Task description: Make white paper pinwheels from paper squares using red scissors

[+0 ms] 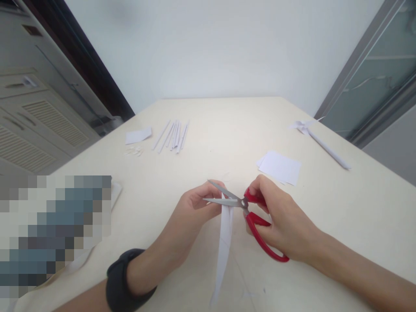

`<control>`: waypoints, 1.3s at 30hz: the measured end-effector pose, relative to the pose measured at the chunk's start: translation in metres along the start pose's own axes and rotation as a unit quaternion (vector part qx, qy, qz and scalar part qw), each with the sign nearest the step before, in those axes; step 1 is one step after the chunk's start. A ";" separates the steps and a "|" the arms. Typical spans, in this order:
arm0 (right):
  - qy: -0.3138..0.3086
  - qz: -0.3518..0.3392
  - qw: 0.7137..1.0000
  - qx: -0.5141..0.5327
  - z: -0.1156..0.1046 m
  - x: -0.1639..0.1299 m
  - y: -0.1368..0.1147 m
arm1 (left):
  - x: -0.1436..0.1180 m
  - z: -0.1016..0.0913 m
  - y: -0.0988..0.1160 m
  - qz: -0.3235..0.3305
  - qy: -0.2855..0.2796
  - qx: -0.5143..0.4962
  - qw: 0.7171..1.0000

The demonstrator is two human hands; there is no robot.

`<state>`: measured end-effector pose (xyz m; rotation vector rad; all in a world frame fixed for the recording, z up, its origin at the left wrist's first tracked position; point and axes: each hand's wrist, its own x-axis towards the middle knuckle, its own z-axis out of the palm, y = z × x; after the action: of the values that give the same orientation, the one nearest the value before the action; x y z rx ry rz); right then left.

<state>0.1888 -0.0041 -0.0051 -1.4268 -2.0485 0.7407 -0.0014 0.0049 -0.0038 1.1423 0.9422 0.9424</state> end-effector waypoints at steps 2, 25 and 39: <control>-0.003 0.002 1.000 -0.001 0.000 0.000 0.000 | 0.000 0.001 0.002 0.008 -0.004 0.006 1.000; 0.018 0.002 1.000 -0.003 0.002 -0.001 -0.004 | -0.001 0.002 0.004 -0.042 0.007 -0.026 0.999; 0.004 0.022 1.000 -0.004 0.005 -0.002 -0.002 | 0.000 0.005 0.005 -0.057 0.002 -0.026 0.998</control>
<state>0.1847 -0.0068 -0.0078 -1.4821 -2.0217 0.7439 0.0026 0.0043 0.0015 1.0315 0.9698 0.8715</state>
